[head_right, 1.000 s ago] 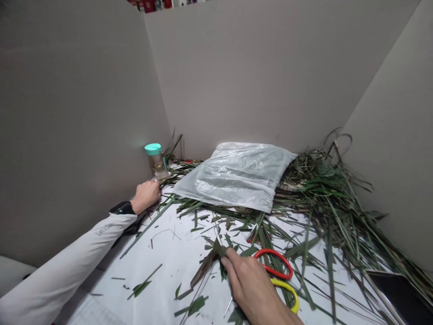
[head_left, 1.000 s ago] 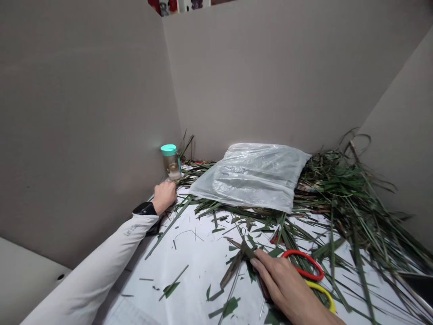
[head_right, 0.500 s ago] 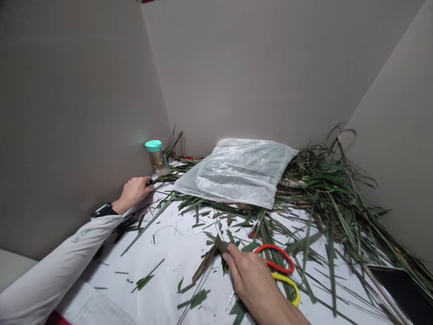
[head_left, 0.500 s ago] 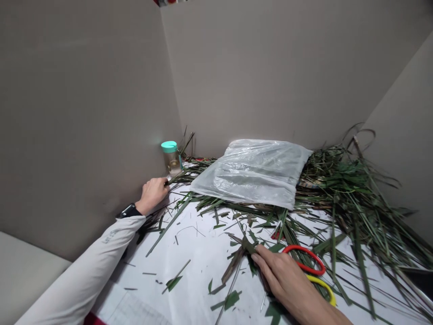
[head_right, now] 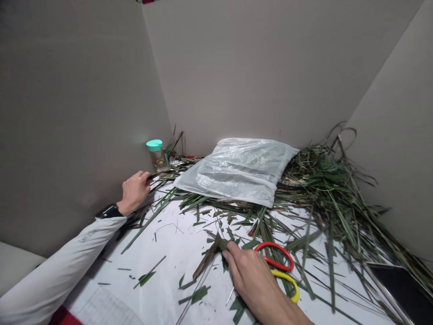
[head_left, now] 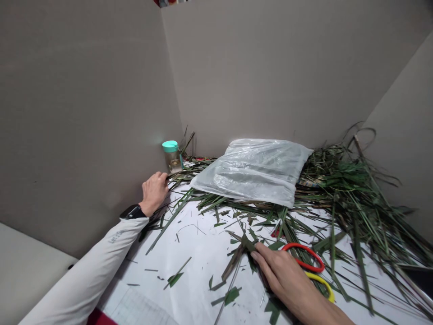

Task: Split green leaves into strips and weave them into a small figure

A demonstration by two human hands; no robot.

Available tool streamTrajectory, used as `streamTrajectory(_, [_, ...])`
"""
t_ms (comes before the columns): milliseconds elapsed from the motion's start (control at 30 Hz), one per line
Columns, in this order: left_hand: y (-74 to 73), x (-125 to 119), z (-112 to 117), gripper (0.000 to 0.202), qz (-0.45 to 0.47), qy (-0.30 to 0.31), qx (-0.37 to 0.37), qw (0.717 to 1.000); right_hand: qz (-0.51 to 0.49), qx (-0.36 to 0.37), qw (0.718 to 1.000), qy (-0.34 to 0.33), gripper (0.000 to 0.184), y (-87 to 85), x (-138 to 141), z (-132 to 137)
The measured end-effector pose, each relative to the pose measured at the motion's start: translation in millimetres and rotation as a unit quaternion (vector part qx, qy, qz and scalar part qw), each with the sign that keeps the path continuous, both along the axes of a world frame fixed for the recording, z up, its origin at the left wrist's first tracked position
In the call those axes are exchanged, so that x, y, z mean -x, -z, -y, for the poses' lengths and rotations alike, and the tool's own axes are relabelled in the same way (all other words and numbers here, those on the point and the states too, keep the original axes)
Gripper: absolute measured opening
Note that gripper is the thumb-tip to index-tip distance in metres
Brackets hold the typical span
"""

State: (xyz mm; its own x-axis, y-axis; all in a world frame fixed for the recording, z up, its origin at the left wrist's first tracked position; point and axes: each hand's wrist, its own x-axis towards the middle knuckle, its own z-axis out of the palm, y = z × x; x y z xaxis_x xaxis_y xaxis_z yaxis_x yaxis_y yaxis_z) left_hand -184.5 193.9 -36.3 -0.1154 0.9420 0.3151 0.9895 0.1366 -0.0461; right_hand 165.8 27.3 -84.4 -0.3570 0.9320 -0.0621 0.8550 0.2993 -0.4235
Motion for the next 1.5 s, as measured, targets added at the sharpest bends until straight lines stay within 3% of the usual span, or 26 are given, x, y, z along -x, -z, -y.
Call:
streamTrajectory(167, [-1.1, 0, -4, 0.033, 0.017, -0.004, -0.016, 1.0, 0.002, 0.003, 1.0, 0.002, 0.033, 0.2, 0, 0])
streamTrajectory(533, [-26.7, -9, -26, 0.034, 0.103, 0.028, -0.068, 0.992, 0.008, 0.002, 1.0, 0.002, 0.032, -1.1, 0, 2])
streamTrajectory(900, [-15.3, 3, -25, 0.033, 0.102, 0.051, 0.02, 0.993, 0.017, -0.023, 1.0, -0.002, 0.032, -6.7, 1, 5])
streamTrajectory(1067, [-14.9, 5, -27, 0.038, 0.074, 0.058, 0.053, 0.994, 0.052, -0.11, 0.992, -0.037, 0.025, -33.0, 1, 7])
streamTrajectory(1167, [-7.5, -1, -27, 0.038, 0.054, 0.075, 0.082, 0.992, 0.083, -0.182, 0.978, -0.054, 0.018, -56.9, 1, -12])
streamTrajectory(1267, [1.7, -13, -32, 0.038, 0.039, 0.089, 0.1, 0.99, 0.12, -0.254, 0.957, -0.073, 0.018, -72.4, 7, -47])
streamTrajectory(1333, [5.8, -23, -38, 0.038, 0.033, 0.086, 0.099, 0.991, 0.188, -0.285, 0.937, -0.078, 0.029, -73.8, 14, -75])
streamTrajectory(1500, [3.5, -42, -49, 0.038, 0.018, 0.067, 0.085, 0.994, 0.228, -0.305, 0.922, -0.073, 0.059, -57.3, 27, -133])
